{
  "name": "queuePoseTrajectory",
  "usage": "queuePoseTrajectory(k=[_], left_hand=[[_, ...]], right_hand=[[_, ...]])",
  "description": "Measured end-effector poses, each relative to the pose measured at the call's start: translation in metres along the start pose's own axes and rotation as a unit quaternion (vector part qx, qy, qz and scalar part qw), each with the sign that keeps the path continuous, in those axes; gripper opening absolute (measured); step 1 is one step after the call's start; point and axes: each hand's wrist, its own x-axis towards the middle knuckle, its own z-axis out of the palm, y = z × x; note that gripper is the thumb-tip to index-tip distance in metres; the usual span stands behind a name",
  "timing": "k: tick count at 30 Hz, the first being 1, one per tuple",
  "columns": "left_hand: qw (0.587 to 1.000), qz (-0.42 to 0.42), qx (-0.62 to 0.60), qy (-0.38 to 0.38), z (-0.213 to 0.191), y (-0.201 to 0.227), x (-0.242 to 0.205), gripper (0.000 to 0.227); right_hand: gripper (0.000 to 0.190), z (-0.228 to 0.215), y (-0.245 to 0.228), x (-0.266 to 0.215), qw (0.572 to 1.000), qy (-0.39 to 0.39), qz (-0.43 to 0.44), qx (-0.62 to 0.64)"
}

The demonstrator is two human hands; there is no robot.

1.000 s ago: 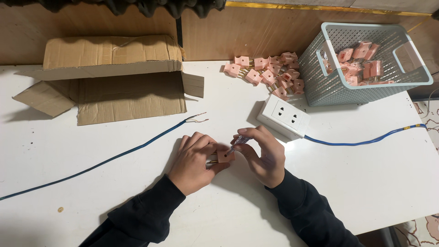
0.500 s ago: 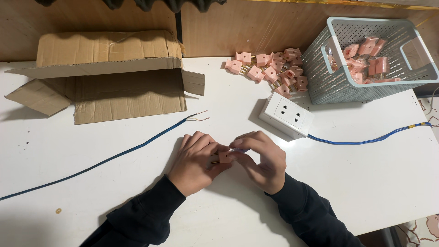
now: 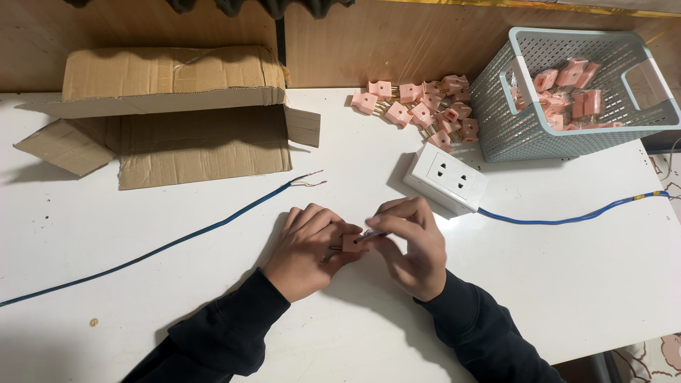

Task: The person assembles a pink electrical plug by inserting copper wires into its terminals and tightening them with a screwdriver. They repeat this process for multiple plugs, handling the components and tools on a white table.

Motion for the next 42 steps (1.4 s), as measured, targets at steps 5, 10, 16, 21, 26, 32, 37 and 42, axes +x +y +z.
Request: queuePoseTrajectory(k=[5, 10, 16, 21, 26, 32, 37, 42], left_hand=[[1.0, 0.025, 0.005, 0.018, -0.001, 0.002, -0.001, 0.028], [0.999, 0.032, 0.005, 0.025, 0.001, 0.001, 0.0, 0.027], [0.999, 0.031, 0.008, 0.021, 0.002, 0.001, 0.0, 0.029], [0.998, 0.039, 0.029, 0.029, 0.004, -0.002, -0.003, 0.028], [0.999, 0.036, 0.021, 0.021, 0.001, 0.001, 0.0, 0.028], [0.998, 0.038, 0.024, 0.037, -0.001, 0.003, 0.0, 0.028], [0.998, 0.04, 0.028, 0.038, 0.005, -0.005, -0.002, 0.03], [0.998, 0.031, 0.022, 0.044, 0.0, 0.002, 0.001, 0.031]], right_hand=[[0.032, 0.005, -0.012, 0.004, 1.0, 0.009, 0.019, 0.008], [0.033, -0.001, -0.008, -0.002, 0.999, 0.02, 0.026, -0.024], [0.036, 0.001, -0.006, -0.004, 0.999, 0.028, 0.01, -0.012], [0.025, 0.0, -0.016, 0.008, 0.999, 0.033, -0.011, -0.041], [0.029, -0.002, -0.009, -0.002, 0.998, 0.047, -0.02, -0.037], [0.035, -0.001, -0.006, -0.005, 0.997, 0.058, -0.03, -0.045], [0.038, 0.002, -0.011, 0.002, 0.997, 0.044, -0.044, -0.045], [0.034, 0.001, -0.01, 0.0, 0.996, 0.057, -0.056, -0.046]])
